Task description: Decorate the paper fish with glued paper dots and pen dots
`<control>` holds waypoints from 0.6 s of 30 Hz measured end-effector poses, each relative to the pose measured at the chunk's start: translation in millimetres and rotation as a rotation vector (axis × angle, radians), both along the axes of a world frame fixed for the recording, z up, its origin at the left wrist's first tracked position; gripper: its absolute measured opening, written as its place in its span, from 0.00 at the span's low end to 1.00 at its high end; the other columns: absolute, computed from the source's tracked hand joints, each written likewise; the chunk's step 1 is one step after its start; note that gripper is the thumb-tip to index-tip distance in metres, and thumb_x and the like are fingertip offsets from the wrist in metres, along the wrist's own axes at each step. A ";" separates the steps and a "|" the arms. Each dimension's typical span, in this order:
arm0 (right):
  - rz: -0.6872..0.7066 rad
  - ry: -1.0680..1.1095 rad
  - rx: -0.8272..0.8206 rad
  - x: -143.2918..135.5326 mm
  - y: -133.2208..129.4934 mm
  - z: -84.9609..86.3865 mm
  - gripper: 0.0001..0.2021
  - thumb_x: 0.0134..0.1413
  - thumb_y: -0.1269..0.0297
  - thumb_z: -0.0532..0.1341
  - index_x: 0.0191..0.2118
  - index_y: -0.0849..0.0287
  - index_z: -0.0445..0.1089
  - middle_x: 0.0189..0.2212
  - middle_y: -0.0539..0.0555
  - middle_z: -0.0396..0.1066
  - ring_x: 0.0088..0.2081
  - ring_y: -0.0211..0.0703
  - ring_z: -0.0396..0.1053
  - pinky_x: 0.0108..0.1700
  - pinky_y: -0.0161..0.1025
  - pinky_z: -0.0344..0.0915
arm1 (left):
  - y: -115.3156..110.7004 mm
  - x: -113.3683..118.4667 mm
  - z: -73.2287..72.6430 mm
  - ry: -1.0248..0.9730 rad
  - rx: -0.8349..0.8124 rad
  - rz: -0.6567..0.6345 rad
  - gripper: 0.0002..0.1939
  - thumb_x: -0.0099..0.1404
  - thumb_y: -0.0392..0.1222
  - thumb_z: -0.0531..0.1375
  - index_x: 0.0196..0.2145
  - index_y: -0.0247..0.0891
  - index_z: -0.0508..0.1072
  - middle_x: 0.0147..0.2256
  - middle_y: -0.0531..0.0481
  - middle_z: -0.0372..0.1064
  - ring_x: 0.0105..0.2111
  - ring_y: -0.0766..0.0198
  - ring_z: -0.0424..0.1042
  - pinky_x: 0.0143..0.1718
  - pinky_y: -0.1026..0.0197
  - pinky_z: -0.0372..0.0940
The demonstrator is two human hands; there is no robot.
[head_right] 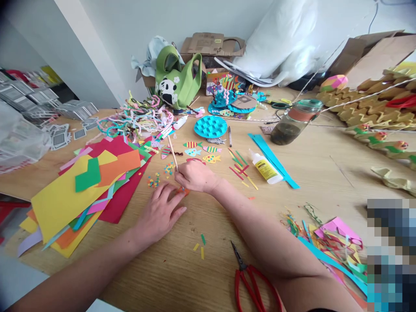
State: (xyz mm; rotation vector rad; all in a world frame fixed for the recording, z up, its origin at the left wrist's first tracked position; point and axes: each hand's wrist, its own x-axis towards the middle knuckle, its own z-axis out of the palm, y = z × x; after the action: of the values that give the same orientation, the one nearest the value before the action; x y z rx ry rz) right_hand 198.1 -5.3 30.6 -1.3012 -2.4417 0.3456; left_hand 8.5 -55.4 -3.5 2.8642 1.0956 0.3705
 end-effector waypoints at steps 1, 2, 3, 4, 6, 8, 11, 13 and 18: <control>-0.002 -0.005 -0.006 -0.2 -0.2 0.3 0.14 0.60 0.69 0.51 0.24 0.60 0.65 0.22 0.54 0.70 0.23 0.36 0.58 0.30 0.37 0.47 | -1.3 -0.1 -0.8 0.013 0.013 0.000 0.22 0.70 0.52 0.53 0.57 0.41 0.68 0.51 0.40 0.62 0.57 0.44 0.55 0.57 0.40 0.57; -0.006 -0.011 -0.013 -0.4 -0.3 0.6 0.14 0.61 0.69 0.51 0.25 0.60 0.66 0.22 0.54 0.70 0.23 0.36 0.58 0.30 0.37 0.47 | -2.5 -0.2 -1.6 0.021 0.022 0.000 0.22 0.70 0.52 0.53 0.58 0.41 0.67 0.52 0.39 0.61 0.57 0.44 0.55 0.57 0.39 0.57; -0.011 -0.016 -0.020 -0.6 -0.5 1.1 0.14 0.61 0.68 0.51 0.25 0.61 0.66 0.22 0.54 0.70 0.23 0.36 0.57 0.30 0.37 0.47 | -3.5 -0.2 -2.4 0.025 0.029 -0.002 0.23 0.70 0.52 0.53 0.58 0.41 0.67 0.53 0.39 0.61 0.57 0.44 0.56 0.57 0.40 0.57; -0.017 -0.021 -0.029 -0.7 -0.8 1.8 0.14 0.61 0.68 0.51 0.25 0.61 0.66 0.22 0.54 0.69 0.23 0.36 0.57 0.30 0.37 0.47 | -4.3 -0.3 -3.2 0.027 0.034 -0.005 0.23 0.70 0.53 0.53 0.58 0.41 0.68 0.53 0.39 0.60 0.57 0.43 0.56 0.58 0.40 0.57; -0.040 -0.033 -0.051 -0.9 -1.4 3.8 0.15 0.61 0.68 0.51 0.25 0.61 0.66 0.22 0.54 0.69 0.23 0.36 0.57 0.30 0.37 0.48 | -5.1 -0.3 -4.2 0.029 0.035 -0.010 0.23 0.70 0.53 0.53 0.58 0.40 0.68 0.54 0.38 0.60 0.57 0.43 0.56 0.58 0.40 0.57; -0.069 -0.043 -0.078 -1.2 -2.4 6.3 0.16 0.62 0.67 0.50 0.25 0.61 0.66 0.22 0.54 0.68 0.23 0.35 0.57 0.30 0.36 0.48 | -5.2 -0.3 -4.4 0.029 0.026 -0.013 0.23 0.70 0.53 0.53 0.58 0.39 0.68 0.54 0.38 0.61 0.57 0.43 0.56 0.58 0.40 0.58; -0.090 -0.026 -0.111 -1.8 -4.7 8.2 0.15 0.62 0.68 0.50 0.25 0.61 0.66 0.21 0.53 0.66 0.23 0.35 0.56 0.29 0.35 0.49 | -5.4 -0.5 -3.6 0.020 0.010 -0.017 0.23 0.70 0.52 0.53 0.57 0.40 0.68 0.54 0.38 0.62 0.57 0.44 0.57 0.58 0.40 0.58; -0.085 0.005 -0.119 -2.2 -6.6 6.9 0.13 0.60 0.70 0.51 0.25 0.61 0.66 0.21 0.51 0.65 0.23 0.34 0.56 0.29 0.35 0.50 | -6.1 -0.9 -3.0 0.011 0.004 -0.020 0.23 0.70 0.52 0.54 0.57 0.40 0.68 0.54 0.39 0.62 0.57 0.44 0.57 0.58 0.40 0.57; -0.052 0.089 -0.150 -1.0 -10.7 -0.1 0.11 0.58 0.70 0.51 0.26 0.61 0.66 0.21 0.51 0.65 0.23 0.34 0.57 0.28 0.34 0.51 | -8.1 -2.6 -3.3 0.005 -0.012 -0.021 0.25 0.70 0.54 0.53 0.58 0.38 0.67 0.56 0.38 0.61 0.59 0.42 0.55 0.59 0.40 0.56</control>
State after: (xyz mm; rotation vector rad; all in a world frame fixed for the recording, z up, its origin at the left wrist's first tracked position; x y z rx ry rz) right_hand 197.1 -16.0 30.5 -1.3764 -2.3414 0.5695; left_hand 5.9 -63.4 -6.8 2.8654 1.0643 0.3538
